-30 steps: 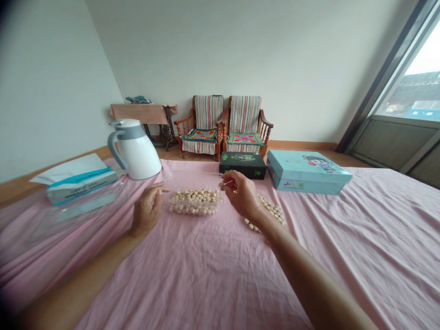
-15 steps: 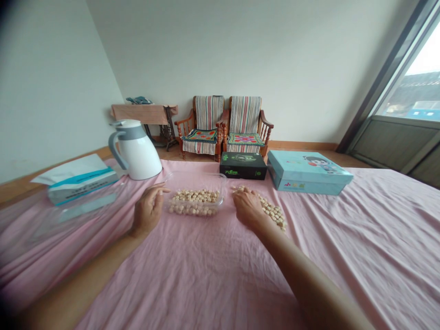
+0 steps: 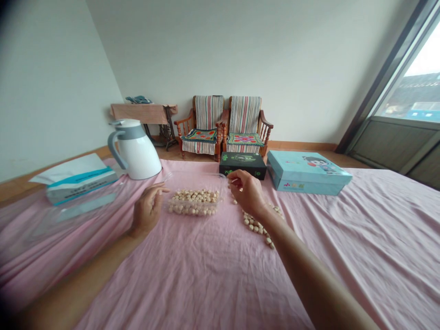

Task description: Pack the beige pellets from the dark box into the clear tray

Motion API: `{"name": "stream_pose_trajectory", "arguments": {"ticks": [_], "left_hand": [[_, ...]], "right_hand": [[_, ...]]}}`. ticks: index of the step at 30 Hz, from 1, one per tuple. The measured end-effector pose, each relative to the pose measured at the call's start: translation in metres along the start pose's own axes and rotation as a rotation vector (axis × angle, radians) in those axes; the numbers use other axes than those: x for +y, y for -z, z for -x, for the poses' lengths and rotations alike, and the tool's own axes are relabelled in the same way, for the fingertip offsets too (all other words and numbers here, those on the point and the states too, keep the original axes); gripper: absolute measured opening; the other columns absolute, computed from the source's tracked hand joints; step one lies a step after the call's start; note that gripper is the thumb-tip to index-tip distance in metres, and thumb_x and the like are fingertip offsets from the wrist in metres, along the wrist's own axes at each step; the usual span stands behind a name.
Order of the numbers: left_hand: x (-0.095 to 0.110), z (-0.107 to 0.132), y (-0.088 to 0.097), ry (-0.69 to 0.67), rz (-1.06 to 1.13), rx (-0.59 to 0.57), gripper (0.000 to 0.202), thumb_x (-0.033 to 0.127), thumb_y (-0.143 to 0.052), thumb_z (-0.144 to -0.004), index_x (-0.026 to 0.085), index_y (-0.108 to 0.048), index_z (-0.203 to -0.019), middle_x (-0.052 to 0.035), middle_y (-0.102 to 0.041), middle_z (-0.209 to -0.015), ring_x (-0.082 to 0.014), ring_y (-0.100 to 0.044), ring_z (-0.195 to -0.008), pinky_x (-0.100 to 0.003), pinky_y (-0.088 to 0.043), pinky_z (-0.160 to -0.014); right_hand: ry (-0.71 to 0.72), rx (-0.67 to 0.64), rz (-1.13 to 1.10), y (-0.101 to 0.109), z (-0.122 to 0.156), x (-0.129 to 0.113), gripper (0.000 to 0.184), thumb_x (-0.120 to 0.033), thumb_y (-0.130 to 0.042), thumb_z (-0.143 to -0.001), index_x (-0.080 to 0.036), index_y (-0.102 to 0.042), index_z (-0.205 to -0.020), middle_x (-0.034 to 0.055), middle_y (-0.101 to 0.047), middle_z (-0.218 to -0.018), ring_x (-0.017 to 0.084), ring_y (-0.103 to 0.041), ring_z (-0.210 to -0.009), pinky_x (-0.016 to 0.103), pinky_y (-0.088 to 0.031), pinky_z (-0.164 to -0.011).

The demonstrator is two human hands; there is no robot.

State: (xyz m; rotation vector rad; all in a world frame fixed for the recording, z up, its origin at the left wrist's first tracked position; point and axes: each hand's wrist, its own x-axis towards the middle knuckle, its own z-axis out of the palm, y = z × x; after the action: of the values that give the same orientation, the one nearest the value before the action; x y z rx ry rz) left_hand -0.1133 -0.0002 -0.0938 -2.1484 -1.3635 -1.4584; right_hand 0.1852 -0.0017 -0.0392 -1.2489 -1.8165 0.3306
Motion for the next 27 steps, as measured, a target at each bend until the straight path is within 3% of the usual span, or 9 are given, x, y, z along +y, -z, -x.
{"name": "stream_pose_trajectory", "arguments": {"ticks": [3,6,9,13,17,20,23,25,27], "left_hand": [[-0.001,0.000,0.000,0.002,-0.002,0.001,0.028,0.023,-0.033,-0.093,0.016,-0.060,-0.091,-0.0105,-0.065,-0.096,-0.0226,-0.059,-0.106,-0.039,-0.046,-0.096],[-0.003,0.001,-0.001,-0.001,-0.004,0.001,0.028,0.022,-0.033,-0.093,0.016,-0.060,-0.090,-0.0105,-0.065,-0.097,-0.0224,-0.058,-0.106,-0.038,-0.046,-0.095],[-0.004,0.001,-0.001,-0.005,-0.009,0.004,0.028,0.022,-0.033,-0.093,0.016,-0.060,-0.090,-0.0104,-0.065,-0.097,-0.0225,-0.059,-0.106,-0.038,-0.046,-0.094],[-0.003,0.001,-0.001,-0.007,-0.017,0.008,0.027,0.022,-0.034,-0.093,0.017,-0.060,-0.090,-0.0099,-0.065,-0.096,-0.0220,-0.059,-0.105,-0.038,-0.046,-0.094],[-0.003,0.001,-0.001,-0.022,-0.018,0.008,0.028,0.021,-0.033,-0.094,0.015,-0.060,-0.090,-0.0103,-0.065,-0.094,-0.0221,-0.059,-0.105,-0.038,-0.046,-0.094],[-0.003,0.001,-0.001,-0.027,-0.015,0.009,0.028,0.021,-0.033,-0.094,0.014,-0.060,-0.090,-0.0108,-0.065,-0.094,-0.0223,-0.059,-0.104,-0.038,-0.046,-0.094],[-0.004,0.002,-0.001,-0.026,-0.010,0.009,0.028,0.020,-0.033,-0.094,0.014,-0.060,-0.090,-0.0107,-0.065,-0.094,-0.0221,-0.059,-0.104,-0.037,-0.046,-0.094],[-0.004,0.002,-0.001,-0.020,-0.006,0.008,0.028,0.020,-0.034,-0.094,0.015,-0.061,-0.090,-0.0105,-0.065,-0.096,-0.0220,-0.059,-0.104,-0.037,-0.046,-0.094],[-0.003,0.001,-0.001,-0.017,-0.003,0.005,0.028,0.021,-0.034,-0.093,0.015,-0.061,-0.091,-0.0103,-0.065,-0.096,-0.0221,-0.059,-0.105,-0.037,-0.046,-0.095]], "right_hand": [[0.022,-0.042,-0.214,0.000,0.000,-0.009,0.023,-0.020,-0.050,-0.080,-0.017,-0.060,-0.100,0.0038,-0.069,-0.088,0.014,-0.066,-0.076,0.025,-0.048,-0.070],[-0.003,-0.024,0.069,-0.004,0.002,0.003,0.020,-0.014,-0.048,-0.079,-0.017,-0.064,-0.090,0.0041,-0.068,-0.083,0.014,-0.063,-0.073,0.025,-0.045,-0.068],[0.044,-0.156,0.381,-0.013,0.005,0.026,0.020,-0.010,-0.045,-0.080,-0.016,-0.064,-0.082,0.0080,-0.067,-0.085,0.016,-0.059,-0.079,0.026,-0.041,-0.072],[0.144,-0.398,0.564,-0.027,0.012,0.045,0.023,-0.005,-0.043,-0.081,-0.014,-0.064,-0.079,0.0115,-0.066,-0.089,0.019,-0.056,-0.090,0.028,-0.037,-0.081],[0.212,-0.440,0.678,-0.033,0.018,0.046,0.023,-0.010,-0.041,-0.086,-0.014,-0.063,-0.080,0.0126,-0.066,-0.090,0.021,-0.054,-0.090,0.031,-0.036,-0.083],[0.156,-0.358,0.619,-0.029,0.015,0.047,0.021,-0.011,-0.043,-0.084,-0.015,-0.063,-0.080,0.0113,-0.065,-0.087,0.020,-0.055,-0.086,0.030,-0.038,-0.079],[0.016,-0.086,0.443,-0.019,0.007,0.045,0.018,-0.011,-0.047,-0.079,-0.016,-0.063,-0.084,0.0082,-0.065,-0.085,0.017,-0.057,-0.076,0.027,-0.041,-0.070],[-0.035,0.059,0.252,-0.012,0.001,0.037,0.016,-0.014,-0.051,-0.077,-0.017,-0.064,-0.086,0.0059,-0.066,-0.084,0.015,-0.058,-0.071,0.026,-0.044,-0.067],[-0.040,0.073,-0.028,-0.008,-0.002,0.025,0.018,-0.019,-0.053,-0.077,-0.018,-0.064,-0.091,0.0048,-0.068,-0.085,0.015,-0.062,-0.072,0.027,-0.047,-0.069]]}}
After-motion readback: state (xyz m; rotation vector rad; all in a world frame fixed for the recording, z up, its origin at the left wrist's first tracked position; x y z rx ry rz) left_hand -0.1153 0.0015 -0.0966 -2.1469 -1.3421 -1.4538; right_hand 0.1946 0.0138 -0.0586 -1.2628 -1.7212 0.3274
